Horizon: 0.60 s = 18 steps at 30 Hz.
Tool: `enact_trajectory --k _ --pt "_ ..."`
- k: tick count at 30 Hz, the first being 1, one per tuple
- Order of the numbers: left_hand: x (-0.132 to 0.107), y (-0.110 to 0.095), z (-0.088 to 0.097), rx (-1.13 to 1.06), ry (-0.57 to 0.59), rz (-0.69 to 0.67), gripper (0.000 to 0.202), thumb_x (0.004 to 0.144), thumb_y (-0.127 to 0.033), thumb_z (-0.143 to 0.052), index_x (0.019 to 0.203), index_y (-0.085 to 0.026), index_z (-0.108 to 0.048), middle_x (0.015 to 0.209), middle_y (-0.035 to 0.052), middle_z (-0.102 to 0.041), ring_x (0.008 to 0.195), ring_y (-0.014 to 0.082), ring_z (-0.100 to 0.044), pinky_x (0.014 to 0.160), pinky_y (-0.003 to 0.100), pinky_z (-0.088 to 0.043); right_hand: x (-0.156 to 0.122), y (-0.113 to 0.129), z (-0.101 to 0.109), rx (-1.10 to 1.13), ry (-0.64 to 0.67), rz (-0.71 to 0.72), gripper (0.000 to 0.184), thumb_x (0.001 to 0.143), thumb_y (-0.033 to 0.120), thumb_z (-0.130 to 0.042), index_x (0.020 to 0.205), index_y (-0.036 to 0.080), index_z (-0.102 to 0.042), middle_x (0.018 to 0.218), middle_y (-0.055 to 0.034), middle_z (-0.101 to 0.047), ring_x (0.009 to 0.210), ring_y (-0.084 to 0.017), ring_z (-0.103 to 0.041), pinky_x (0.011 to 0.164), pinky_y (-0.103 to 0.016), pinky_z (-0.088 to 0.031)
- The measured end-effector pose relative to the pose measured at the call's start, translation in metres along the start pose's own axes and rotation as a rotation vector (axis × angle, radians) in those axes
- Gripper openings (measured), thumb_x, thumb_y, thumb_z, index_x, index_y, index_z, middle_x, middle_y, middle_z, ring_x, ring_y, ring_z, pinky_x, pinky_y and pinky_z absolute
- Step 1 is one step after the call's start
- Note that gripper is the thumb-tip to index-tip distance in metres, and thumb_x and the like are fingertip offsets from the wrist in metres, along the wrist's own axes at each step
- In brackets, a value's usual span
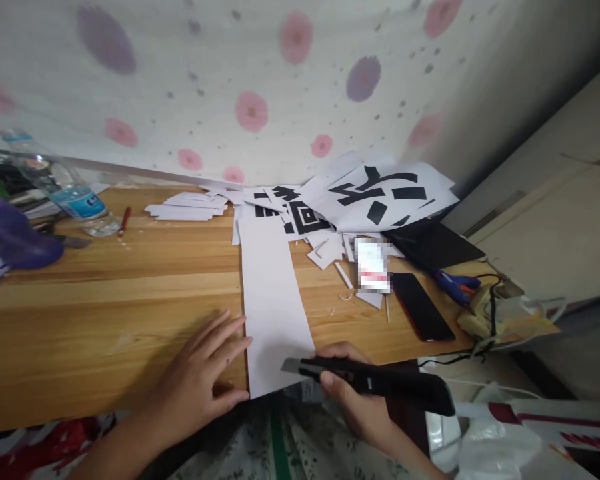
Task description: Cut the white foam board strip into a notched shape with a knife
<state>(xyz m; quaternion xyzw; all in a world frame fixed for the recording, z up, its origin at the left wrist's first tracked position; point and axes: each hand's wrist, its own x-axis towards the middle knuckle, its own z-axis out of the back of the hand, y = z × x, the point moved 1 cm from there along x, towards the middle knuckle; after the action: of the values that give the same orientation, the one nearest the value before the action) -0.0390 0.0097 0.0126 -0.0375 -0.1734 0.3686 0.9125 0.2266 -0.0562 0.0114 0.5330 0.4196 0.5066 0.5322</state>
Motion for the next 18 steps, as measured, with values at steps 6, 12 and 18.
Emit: enact_trajectory --k 6,12,18 --pt "0.016 -0.023 -0.002 0.014 0.219 0.021 0.084 0.059 -0.046 -0.085 0.135 -0.027 -0.054 0.149 0.0120 -0.045 0.137 0.0425 -0.038 0.102 0.063 -0.043 0.006 -0.006 -0.005 0.095 -0.117 -0.104 0.028 0.074 0.045 -0.074 0.088 0.021 -0.068 0.066 -0.0010 -0.064 0.051 -0.014 -0.054 0.049 -0.027 -0.047" --pt "0.011 -0.022 0.003 0.005 0.159 0.041 0.079 0.056 -0.036 -0.087 0.130 -0.031 -0.059 0.146 0.0081 -0.050 0.132 0.0420 -0.045 0.099 0.060 -0.048 0.003 -0.007 -0.018 0.351 0.005 -0.204 0.033 0.071 0.048 -0.077 0.086 0.021 -0.066 0.057 0.0020 -0.058 0.047 -0.011 -0.049 0.046 -0.023 -0.039" --pt "-0.007 -0.008 -0.005 -0.006 -0.087 0.016 0.063 0.064 -0.028 -0.078 0.125 -0.026 -0.062 0.140 0.0090 -0.055 0.128 0.0336 -0.052 0.096 0.045 -0.055 0.001 -0.013 -0.035 0.546 0.143 -0.261 0.035 0.066 0.046 -0.081 0.085 0.019 -0.067 0.060 0.0024 -0.059 0.044 -0.006 -0.046 0.042 -0.018 -0.035"
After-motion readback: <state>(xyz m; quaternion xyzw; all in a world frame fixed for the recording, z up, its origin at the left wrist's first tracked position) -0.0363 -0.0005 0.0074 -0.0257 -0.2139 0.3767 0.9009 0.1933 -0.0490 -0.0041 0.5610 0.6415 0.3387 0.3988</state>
